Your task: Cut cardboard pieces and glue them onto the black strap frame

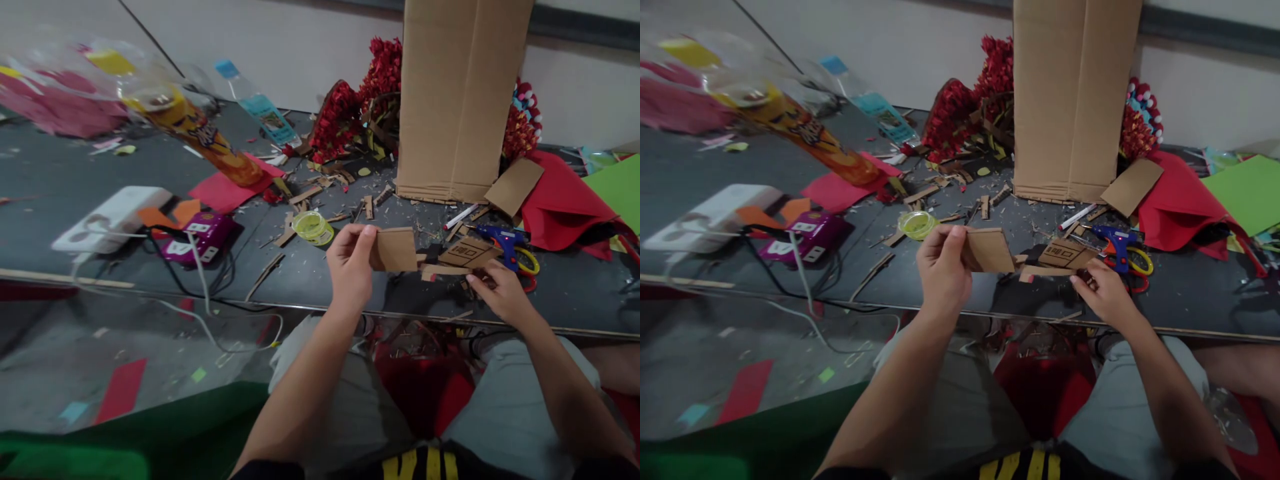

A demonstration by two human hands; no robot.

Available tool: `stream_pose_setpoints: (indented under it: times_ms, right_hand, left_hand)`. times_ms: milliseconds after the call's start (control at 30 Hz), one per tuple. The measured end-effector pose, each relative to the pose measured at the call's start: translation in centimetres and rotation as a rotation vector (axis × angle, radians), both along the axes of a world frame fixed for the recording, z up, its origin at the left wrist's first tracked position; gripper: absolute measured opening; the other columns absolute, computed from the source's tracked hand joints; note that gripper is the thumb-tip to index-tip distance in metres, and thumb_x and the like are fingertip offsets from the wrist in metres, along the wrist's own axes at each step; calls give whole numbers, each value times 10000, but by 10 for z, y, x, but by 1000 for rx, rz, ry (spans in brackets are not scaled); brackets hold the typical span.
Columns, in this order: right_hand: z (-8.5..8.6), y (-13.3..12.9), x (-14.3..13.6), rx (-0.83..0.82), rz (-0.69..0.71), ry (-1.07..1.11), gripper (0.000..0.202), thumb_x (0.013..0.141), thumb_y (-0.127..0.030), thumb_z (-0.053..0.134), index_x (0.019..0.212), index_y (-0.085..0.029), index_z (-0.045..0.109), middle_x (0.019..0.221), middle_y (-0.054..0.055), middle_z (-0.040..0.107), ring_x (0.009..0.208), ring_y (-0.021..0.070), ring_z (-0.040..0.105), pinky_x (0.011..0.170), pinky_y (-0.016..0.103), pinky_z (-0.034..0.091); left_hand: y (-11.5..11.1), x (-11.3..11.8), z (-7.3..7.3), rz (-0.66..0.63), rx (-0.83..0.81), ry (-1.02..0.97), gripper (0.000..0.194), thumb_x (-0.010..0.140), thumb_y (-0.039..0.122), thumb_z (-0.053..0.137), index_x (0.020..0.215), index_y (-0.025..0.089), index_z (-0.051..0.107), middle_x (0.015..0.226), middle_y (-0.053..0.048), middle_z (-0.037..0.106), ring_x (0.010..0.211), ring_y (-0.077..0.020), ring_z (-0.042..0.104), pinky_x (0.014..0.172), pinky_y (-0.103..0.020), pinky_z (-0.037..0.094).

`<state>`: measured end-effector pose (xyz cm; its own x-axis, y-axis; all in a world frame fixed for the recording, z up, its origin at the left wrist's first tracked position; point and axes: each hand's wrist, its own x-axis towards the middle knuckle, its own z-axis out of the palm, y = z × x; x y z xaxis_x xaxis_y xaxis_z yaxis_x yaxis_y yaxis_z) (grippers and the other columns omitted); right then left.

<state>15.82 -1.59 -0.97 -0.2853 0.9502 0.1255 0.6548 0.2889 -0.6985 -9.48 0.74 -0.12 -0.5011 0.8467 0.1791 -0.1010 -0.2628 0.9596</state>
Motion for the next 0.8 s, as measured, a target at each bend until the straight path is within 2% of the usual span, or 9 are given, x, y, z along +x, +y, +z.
stream_pose_setpoints:
  times_ms: [67,167,233,300,400,467,633,800]
  right_hand:
    - [-1,0,-4,-17,8,-12,266,868,-410,502,724,-196,567,708,36,565,577,148,536,516,262,433]
    - [-1,1,-8,-24,14,-44,243,864,-388,500,725,-200,565,696,32,582,554,146,524,526,267,424]
    - [-1,1,-9,-14,18,-63,236,864,-382,498,725,-203,566,687,31,586,556,152,526,532,270,418]
    - [-1,1,-8,-7,20,-69,242,870,-389,492,732,-204,566,680,29,582,550,155,528,526,270,408]
    - [0,1,-8,-2,28,-82,277,879,-414,481,716,-201,553,661,27,568,530,154,525,512,268,397]
    - [0,0,-8,7,35,-103,313,888,-438,468,698,-200,542,649,27,560,522,149,519,502,263,390]
    - [-2,0,-7,34,52,-145,329,906,-442,456,695,-200,528,648,27,554,515,147,517,481,257,380]
    - [-3,1,-6,46,65,-152,260,910,-371,465,720,-202,515,649,22,543,520,153,523,487,258,384]
  left_hand:
    - [2,-1,0,-29,-29,-83,328,664,500,729,692,208,582,624,51,527,526,-62,450,474,-180,360]
    - [4,-2,1,-177,-106,-215,374,590,472,791,747,226,558,600,72,491,444,-46,413,383,-171,327]
    - [5,-3,3,-270,-152,-308,365,567,379,810,769,230,545,637,68,545,493,-57,506,434,-169,422]
    - [6,-3,5,-323,-213,-399,283,586,278,765,759,217,550,735,35,638,642,-91,619,566,-189,520]
    - [4,-3,10,-357,-303,-549,145,572,180,666,650,193,545,822,-8,707,811,-141,667,685,-228,560]
    - [3,-2,13,-387,-337,-609,137,540,171,663,601,187,542,790,-2,715,793,-153,669,686,-248,562]
    - [3,-1,9,-421,-344,-495,256,486,241,773,695,172,642,732,19,716,671,-123,650,664,-232,523]
    - [4,-4,-1,-447,-267,-234,372,434,227,854,760,173,682,764,10,728,728,-138,658,713,-243,519]
